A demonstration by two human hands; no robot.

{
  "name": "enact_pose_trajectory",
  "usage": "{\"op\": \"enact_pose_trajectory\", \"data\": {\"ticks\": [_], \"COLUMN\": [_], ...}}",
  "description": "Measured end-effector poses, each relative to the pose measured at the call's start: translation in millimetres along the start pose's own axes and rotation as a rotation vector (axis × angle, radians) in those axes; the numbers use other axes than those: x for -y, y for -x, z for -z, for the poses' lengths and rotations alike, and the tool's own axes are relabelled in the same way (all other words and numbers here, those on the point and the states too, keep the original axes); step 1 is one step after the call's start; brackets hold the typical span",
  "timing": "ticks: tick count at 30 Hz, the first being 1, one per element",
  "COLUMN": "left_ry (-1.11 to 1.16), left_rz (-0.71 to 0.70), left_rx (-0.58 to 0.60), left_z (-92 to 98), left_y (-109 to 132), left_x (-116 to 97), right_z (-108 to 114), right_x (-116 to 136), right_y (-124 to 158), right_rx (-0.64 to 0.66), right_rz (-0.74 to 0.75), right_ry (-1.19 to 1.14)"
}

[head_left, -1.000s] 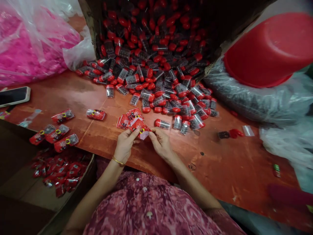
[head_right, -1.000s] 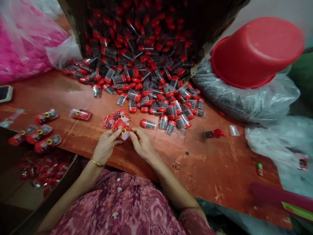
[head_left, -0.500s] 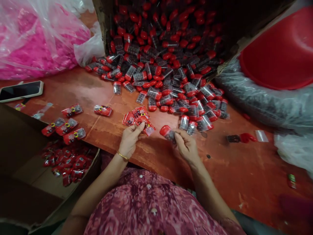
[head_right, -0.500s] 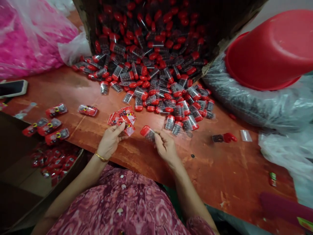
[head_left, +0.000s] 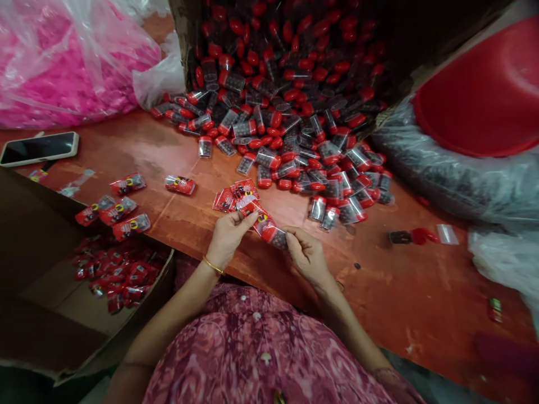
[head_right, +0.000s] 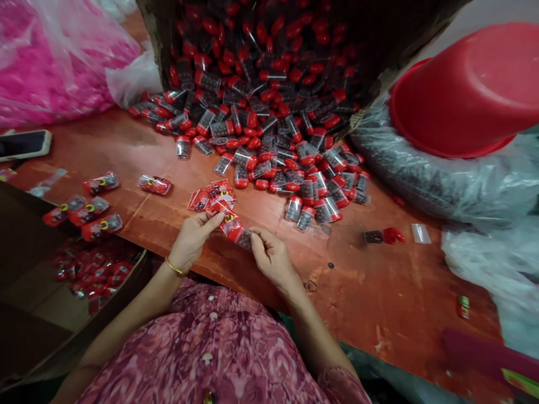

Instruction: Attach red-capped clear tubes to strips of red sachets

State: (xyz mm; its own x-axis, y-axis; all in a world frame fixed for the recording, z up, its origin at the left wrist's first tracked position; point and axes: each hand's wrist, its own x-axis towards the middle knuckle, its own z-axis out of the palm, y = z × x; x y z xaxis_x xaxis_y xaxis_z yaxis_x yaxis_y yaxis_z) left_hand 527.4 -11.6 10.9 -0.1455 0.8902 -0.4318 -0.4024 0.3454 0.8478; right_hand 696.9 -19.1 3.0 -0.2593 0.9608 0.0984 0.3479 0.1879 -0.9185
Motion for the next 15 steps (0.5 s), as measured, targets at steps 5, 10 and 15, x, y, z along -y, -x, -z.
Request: {"op": "enact_pose_trajectory", "data": {"ticks": [5, 10, 15], "left_ry": [0.143, 0.214, 0.296], "left_rz": [0.053, 0.002, 0.097], "left_rx": [0.030, -0.082, -0.024], "left_z": [-7.4, -15.3, -21.4], "left_y": [1.3, 2.6, 3.4], "left_x": [2.9, 10.7, 12.7], "right_z": [-12.3, -20.6, -29.0], "right_x": [-0.8, -6.1, -3.8], "right_y": [2.5, 1.9, -1.7], "right_rx": [-0.024, -0.130, -0.160], "right_rz": [-0.049, -0.117, -0.199], "right_ry": [-0.072, -0.077, -0.219]}}
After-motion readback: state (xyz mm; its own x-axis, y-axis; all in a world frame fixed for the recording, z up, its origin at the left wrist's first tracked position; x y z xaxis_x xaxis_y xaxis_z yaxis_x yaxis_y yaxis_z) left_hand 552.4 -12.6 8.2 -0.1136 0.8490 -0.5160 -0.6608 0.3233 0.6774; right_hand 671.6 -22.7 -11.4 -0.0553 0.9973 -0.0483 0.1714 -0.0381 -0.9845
